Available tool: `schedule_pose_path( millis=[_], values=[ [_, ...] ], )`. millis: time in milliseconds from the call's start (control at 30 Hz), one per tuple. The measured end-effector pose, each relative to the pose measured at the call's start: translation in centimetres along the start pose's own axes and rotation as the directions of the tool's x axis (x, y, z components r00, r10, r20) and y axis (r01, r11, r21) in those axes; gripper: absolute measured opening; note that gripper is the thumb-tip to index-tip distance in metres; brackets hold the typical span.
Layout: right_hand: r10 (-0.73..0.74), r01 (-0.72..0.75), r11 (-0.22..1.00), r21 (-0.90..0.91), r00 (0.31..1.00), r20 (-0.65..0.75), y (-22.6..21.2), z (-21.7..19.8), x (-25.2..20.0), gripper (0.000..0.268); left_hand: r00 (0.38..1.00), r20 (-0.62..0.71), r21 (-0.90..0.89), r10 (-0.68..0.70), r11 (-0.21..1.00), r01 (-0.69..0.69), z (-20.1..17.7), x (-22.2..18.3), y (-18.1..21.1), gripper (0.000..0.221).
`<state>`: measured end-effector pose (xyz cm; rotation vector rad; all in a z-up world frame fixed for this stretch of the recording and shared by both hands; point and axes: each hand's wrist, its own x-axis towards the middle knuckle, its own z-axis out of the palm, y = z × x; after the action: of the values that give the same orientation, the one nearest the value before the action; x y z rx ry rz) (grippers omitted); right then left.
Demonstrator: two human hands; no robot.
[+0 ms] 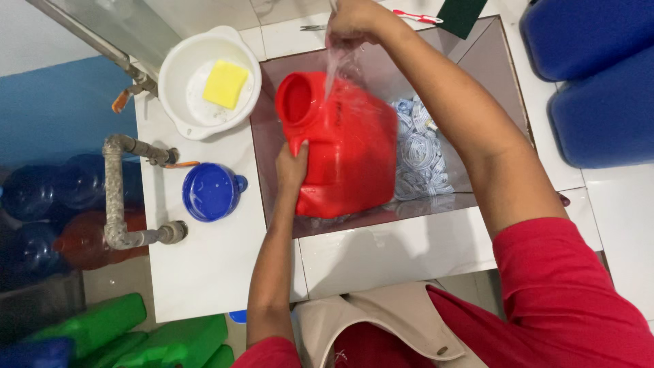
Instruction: The person washes the lids and interiors of plastic water containers using a sponge and soapy water in a sink, then rinses them under a stream of water.
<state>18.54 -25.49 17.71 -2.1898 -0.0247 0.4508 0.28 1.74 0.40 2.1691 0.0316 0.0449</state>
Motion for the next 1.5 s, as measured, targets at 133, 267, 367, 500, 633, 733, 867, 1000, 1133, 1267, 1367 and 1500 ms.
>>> schedule_pose_path(
  millis=[133, 267, 367, 500, 633, 733, 867, 1000, 1133, 1267, 1367, 1500],
  values=[
    [0.036, -0.039, 0.992, 0.122, 0.999, 0.028, -1.6, -0.2, -1.7, 0.017, 0.952, 0.243, 0.329, 0.185, 0.908, -0.260, -0.4, 2.5, 3.5, 0.052],
    [-0.016, 0.011, 0.970, 0.243, 1.000, 0.019, -3.0, -0.7, -2.6, 0.015, 0.786, 0.191, 0.417, 0.588, 0.676, -0.607, 1.3, 5.4, 8.3, 0.057],
    [-0.021, 0.022, 0.975, 0.219, 1.000, -0.004, -2.2, -0.2, -2.6, 0.014, 0.654, 0.287, 0.425, 0.700, 0.519, -0.742, 1.7, 6.8, 10.5, 0.058],
    [-0.108, 0.110, 0.988, 0.106, 0.994, -0.025, 0.0, -0.1, -0.5, 0.017, 0.376, 0.487, 0.136, 0.788, 0.357, -0.924, 1.1, 8.2, 11.7, 0.055],
    [-0.120, 0.111, 0.985, 0.134, 0.991, 0.060, 3.1, 1.1, 2.4, 0.015, 0.119, 0.530, 0.103, 0.840, 0.075, -0.992, -0.2, 7.3, 11.4, 0.053],
    [-0.028, 0.028, 1.000, 0.013, 0.997, 0.075, 5.5, 1.9, 3.9, 0.014, 0.075, 0.508, 0.130, 0.858, 0.009, -0.991, -0.6, 6.7, 11.7, 0.051],
    [-0.071, 0.069, 0.991, 0.118, 0.997, 0.013, 7.3, 2.4, 5.6, 0.014, 0.309, 0.700, 0.163, 0.645, 0.276, -0.947, -0.7, 7.5, 11.6, 0.053],
    [-0.082, 0.086, 0.996, 0.031, 0.989, -0.119, 6.8, 2.7, 5.6, 0.017, 0.631, 0.615, 0.366, 0.473, 0.538, -0.759, 0.4, 7.5, 8.9, 0.059],
    [-0.484, 0.376, 0.854, -0.360, 0.828, -0.284, 5.5, 4.0, 1.4, 0.018, 0.912, 0.296, 0.375, 0.284, 0.843, -0.384, 3.9, 5.8, 5.8, 0.060],
    [-0.578, 0.531, 0.506, -0.680, 0.794, 0.190, 5.1, 8.5, -5.6, 0.090, 0.987, 0.111, 0.161, 0.117, 0.978, -0.134, 6.4, 4.5, 4.8, 0.053],
    [-0.730, 0.485, 0.337, -0.807, 0.676, 0.102, 7.0, 8.9, -10.3, 0.085, 0.920, 0.388, -0.318, -0.054, 0.929, 0.188, 7.8, 1.7, 4.5, 0.051],
    [-0.791, 0.445, 0.352, -0.823, 0.612, -0.008, 6.4, 7.1, -14.0, 0.069, 0.925, 0.173, -0.374, 0.339, 0.891, -0.257, 4.8, -2.5, 0.8, 0.057]
  ],
)
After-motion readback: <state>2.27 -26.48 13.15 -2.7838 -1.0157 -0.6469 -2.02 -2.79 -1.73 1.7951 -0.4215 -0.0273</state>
